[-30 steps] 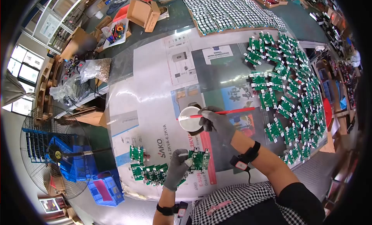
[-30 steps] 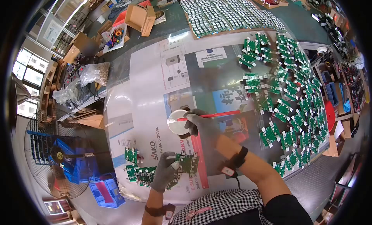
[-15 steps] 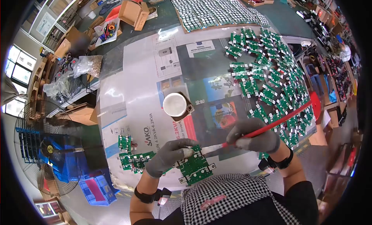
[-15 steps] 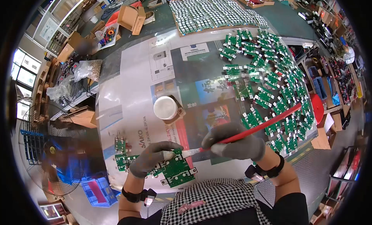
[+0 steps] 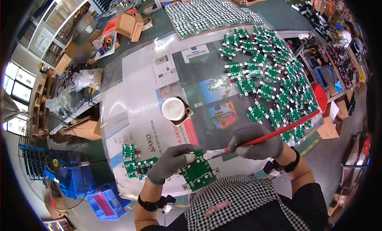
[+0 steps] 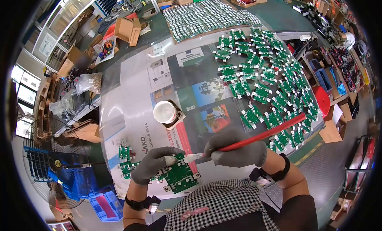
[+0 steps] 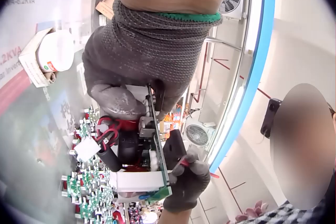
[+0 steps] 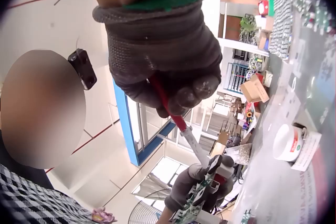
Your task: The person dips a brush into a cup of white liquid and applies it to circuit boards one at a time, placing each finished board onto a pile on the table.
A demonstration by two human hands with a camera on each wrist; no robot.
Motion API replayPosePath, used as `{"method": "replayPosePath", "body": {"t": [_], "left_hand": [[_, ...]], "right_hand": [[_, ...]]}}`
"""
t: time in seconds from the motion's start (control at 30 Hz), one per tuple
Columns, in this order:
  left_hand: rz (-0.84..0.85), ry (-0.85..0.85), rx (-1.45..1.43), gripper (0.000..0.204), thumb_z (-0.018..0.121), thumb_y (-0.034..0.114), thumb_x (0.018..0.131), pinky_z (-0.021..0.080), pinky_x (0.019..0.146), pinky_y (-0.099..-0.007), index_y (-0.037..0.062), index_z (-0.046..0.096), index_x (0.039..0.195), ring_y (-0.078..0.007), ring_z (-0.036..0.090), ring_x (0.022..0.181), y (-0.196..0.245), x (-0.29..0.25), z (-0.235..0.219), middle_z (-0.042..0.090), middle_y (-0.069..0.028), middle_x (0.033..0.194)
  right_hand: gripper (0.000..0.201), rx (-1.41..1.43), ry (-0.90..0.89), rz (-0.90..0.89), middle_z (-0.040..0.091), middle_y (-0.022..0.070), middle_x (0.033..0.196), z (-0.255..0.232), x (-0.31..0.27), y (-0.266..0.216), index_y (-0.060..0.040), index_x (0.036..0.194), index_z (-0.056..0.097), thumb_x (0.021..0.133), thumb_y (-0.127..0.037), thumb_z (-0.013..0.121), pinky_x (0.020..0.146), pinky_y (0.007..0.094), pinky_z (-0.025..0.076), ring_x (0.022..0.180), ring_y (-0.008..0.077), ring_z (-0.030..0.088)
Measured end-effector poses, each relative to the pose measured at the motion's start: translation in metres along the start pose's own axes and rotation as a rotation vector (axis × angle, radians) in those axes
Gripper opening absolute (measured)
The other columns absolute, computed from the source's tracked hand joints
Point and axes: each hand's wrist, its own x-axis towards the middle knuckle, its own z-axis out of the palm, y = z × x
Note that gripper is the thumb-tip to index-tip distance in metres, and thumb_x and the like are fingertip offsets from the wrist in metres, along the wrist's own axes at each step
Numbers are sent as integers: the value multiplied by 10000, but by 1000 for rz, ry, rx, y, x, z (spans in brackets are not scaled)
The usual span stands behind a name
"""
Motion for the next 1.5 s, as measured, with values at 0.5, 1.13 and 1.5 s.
{"method": "replayPosePath", "body": {"t": [0.5,1.13,1.5], "left_hand": [[-30,50,-93,302,591,130,895,474,698,-208,-16,619,1158,-57,587,785,-3,-3,-1,645,-11,910],[517,195,-615,592,664,151,837,476,967,-429,75,360,1339,-265,538,1166,-7,30,49,484,-128,1289],[481,255,-553,643,645,140,836,470,987,-390,56,330,1391,-243,540,1168,2,27,68,497,-127,1297]], "right_hand": [[145,-63,-10,93,681,114,797,10,-27,-11,6,843,687,754,-20,576,643,303,510,713,186,654],[223,-255,425,-336,628,111,700,32,-44,-7,2,896,626,707,61,524,494,299,439,544,196,581],[174,-212,472,-274,616,85,656,29,-55,0,11,859,627,725,41,520,475,293,436,504,165,561]]}}
